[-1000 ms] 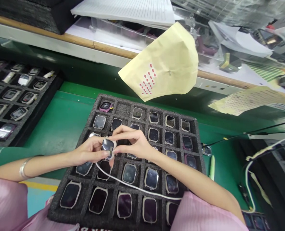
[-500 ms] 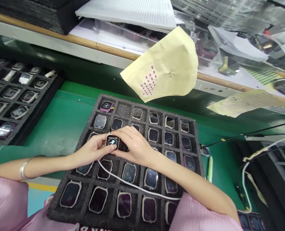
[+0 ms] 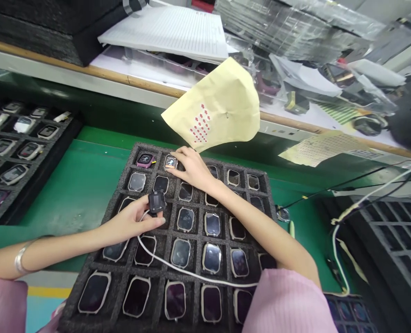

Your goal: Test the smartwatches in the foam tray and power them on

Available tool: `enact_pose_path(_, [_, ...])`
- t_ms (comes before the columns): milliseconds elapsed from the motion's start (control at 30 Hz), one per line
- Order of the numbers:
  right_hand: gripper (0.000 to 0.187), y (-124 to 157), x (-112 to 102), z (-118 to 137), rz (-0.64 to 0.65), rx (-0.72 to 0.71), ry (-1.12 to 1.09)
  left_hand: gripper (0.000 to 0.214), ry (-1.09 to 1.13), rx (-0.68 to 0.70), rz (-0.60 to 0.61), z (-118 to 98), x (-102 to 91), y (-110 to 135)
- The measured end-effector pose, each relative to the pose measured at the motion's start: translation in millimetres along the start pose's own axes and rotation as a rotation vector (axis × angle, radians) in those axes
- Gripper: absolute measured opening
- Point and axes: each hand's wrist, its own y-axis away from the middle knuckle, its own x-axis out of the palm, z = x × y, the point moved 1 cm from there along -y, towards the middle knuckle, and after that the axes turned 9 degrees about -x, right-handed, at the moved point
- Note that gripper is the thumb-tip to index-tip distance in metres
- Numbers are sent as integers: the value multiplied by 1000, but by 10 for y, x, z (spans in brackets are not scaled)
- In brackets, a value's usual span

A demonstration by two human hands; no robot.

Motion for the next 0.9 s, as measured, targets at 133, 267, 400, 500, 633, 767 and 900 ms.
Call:
enact_pose_path(133, [35,168,-183,22,119,-3,131,30,-20,1,27,2,-22,-10])
enact_pose_path(267, [35,273,-300,-51,241,145,149,25,-39,-14,58,-115,38,-12])
enact_pose_path(400, [39,235,-225,-204,233,252,103,25,1,-97,80,-249,183,-70])
enact_pose_path(500, [34,255,-246,-185,129,255,24,30,47,-142,96,-248,237,-143])
enact_pose_path(633, [32,438,-381,158,-46,155,-262,32,44,-103,89,-171,211,-198])
enact_pose_path(767, [36,653,-348,567,78,-15,-316,35,-2,-48,79,-110,211,-212])
enact_pose_path(900, [40,757,-203,667,131,-72,-197,39,-34,-33,57,-78,242,-214])
